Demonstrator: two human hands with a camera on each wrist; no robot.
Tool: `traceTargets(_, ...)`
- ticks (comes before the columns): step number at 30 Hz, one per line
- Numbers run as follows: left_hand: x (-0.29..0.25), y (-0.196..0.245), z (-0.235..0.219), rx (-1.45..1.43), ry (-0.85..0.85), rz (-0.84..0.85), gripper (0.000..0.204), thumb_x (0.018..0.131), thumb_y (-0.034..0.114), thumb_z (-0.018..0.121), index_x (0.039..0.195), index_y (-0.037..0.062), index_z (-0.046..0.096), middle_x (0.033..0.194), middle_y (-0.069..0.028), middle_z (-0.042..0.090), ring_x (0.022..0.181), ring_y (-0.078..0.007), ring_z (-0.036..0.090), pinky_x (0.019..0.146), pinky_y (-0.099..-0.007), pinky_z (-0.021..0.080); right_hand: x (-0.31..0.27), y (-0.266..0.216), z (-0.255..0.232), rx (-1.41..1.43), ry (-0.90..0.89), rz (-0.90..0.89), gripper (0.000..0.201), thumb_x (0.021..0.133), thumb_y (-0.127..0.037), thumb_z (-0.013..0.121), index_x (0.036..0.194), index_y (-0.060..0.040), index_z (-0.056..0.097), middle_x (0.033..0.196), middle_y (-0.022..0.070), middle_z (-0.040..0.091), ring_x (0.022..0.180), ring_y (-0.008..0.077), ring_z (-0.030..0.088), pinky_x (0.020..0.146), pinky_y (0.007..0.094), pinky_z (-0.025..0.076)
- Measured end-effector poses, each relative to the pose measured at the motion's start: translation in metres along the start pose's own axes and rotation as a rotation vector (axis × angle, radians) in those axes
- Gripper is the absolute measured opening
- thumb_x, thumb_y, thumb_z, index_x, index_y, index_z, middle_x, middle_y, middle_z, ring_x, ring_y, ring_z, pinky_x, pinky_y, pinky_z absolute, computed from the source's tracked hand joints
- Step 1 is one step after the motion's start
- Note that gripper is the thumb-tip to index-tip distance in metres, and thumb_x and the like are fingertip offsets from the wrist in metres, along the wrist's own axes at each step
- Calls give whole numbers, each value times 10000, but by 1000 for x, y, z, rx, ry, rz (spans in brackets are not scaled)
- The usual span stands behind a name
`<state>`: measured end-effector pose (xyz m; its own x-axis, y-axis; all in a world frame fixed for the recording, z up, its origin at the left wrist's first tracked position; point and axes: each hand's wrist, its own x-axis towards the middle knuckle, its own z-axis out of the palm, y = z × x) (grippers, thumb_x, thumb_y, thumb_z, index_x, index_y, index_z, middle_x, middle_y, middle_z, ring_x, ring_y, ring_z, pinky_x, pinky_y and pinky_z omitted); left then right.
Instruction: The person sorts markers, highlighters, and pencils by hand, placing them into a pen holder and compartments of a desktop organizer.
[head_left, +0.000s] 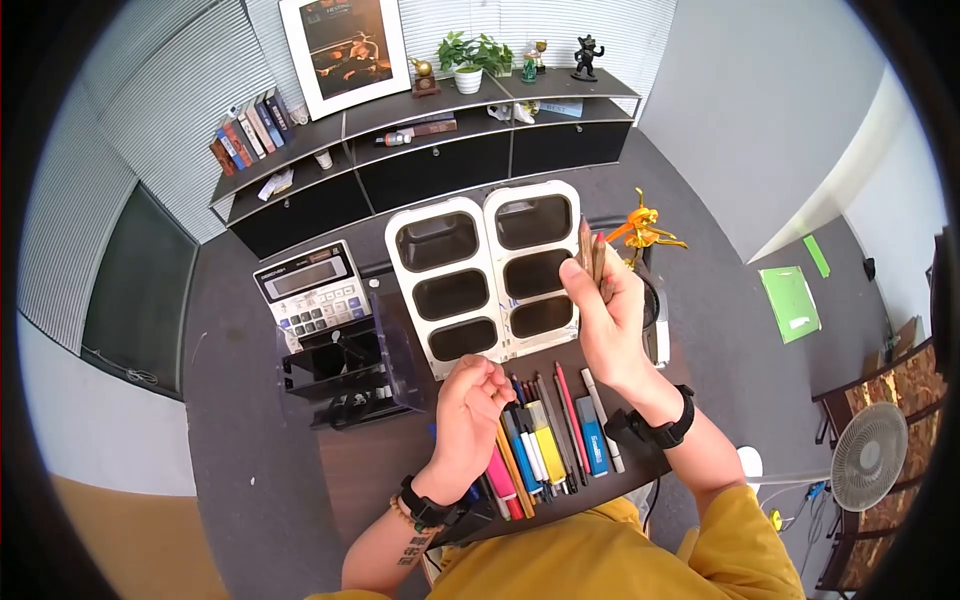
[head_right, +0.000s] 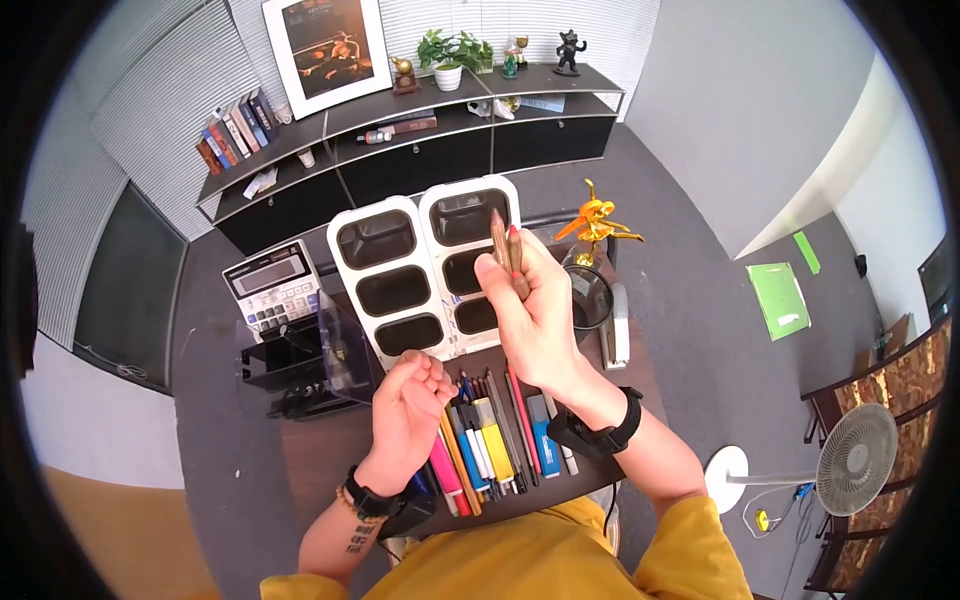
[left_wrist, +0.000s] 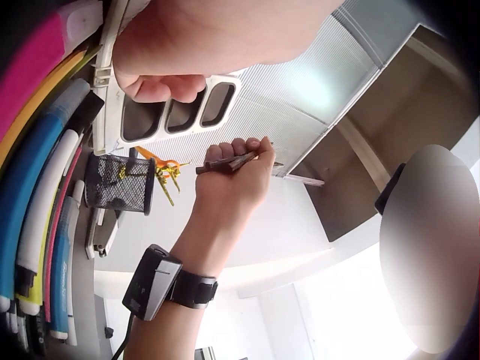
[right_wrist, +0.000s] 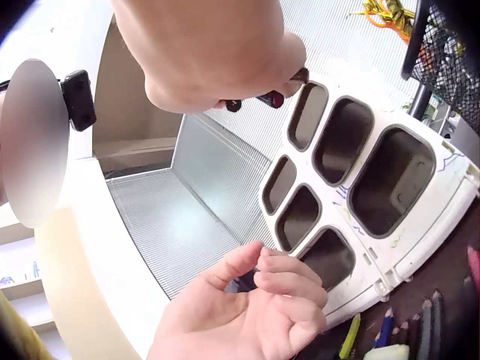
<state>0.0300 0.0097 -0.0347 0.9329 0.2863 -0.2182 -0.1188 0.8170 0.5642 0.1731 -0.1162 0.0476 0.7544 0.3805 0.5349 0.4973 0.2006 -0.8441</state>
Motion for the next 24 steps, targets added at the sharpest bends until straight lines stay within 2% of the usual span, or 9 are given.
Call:
traceTargets(1,0,0,1,1,-2,6,119,1029,211,611,961,120,578,897,-23,607,863,-178,603,851,-363,500,2,-2,7,61,44,-12,185,1057,-77,585,1158,36,691,919,68,601,832,123,505,767,307,456)
traceTargets(5,2,-2,-1,-34,-7,-8,123,1025,204,606,947,113,578,872,-25,601,858,-182,602,846,-365,500,6,-5,7,-46,28,11,204,1062,-83,582,1193,27,692,939,68,633,852,120,529,786,314,476)
traceTargets(8,2,-3,-3,-52,0,-26,132,1025,203,604,938,107,579,856,-28,598,848,-188,600,843,-369,498,8,-4,9,-93,41,19,175,1073,-112,591,1132,26,681,900,73,617,826,129,529,753,323,470)
traceTargets(10,2,-3,-5,-62,-40,-34,104,1025,177,594,967,97,565,899,-31,576,883,-168,577,843,-348,496,12,2,5,-253,-6,-12,171,1068,-140,623,1044,27,650,873,105,590,776,193,541,712,345,463)
traceTargets(11,2,-2,-5,-62,-41,-33,104,1025,177,594,967,97,565,899,-31,576,883,-168,577,843,-348,496,14,4,5,-253,-5,-13,171,1068,-140,623,1044,27,650,873,105,590,776,193,541,712,345,463)
traceTargets(13,1,-2,-4,-53,-47,-41,109,1024,180,593,961,96,563,896,-30,573,876,-163,572,834,-347,492,18,7,4,-324,-21,-81,199,1047,-153,660,973,25,608,838,135,536,729,272,530,679,373,453)
traceTargets(14,1,-2,-3,-55,-47,-39,109,1024,180,593,961,96,563,896,-30,573,876,-163,572,834,-347,492,21,11,3,-324,-23,-82,199,1047,-153,660,973,25,608,838,135,536,729,272,530,679,373,453)
traceTargets(16,1,-3,-3,-49,-52,-47,114,1026,186,590,959,97,563,895,-31,572,872,-164,568,833,-344,482,26,16,-1,-437,-74,-234,206,1019,-162,696,975,21,611,848,140,513,723,301,529,662,389,455)
traceTargets(24,2,-3,-3,-63,-52,-63,126,1030,193,583,954,95,561,887,-33,565,867,-171,562,842,-342,470,23,13,1,-431,-215,-302,214,874,-79,830,910,-13,629,924,98,525,749,267,564,658,366,485)
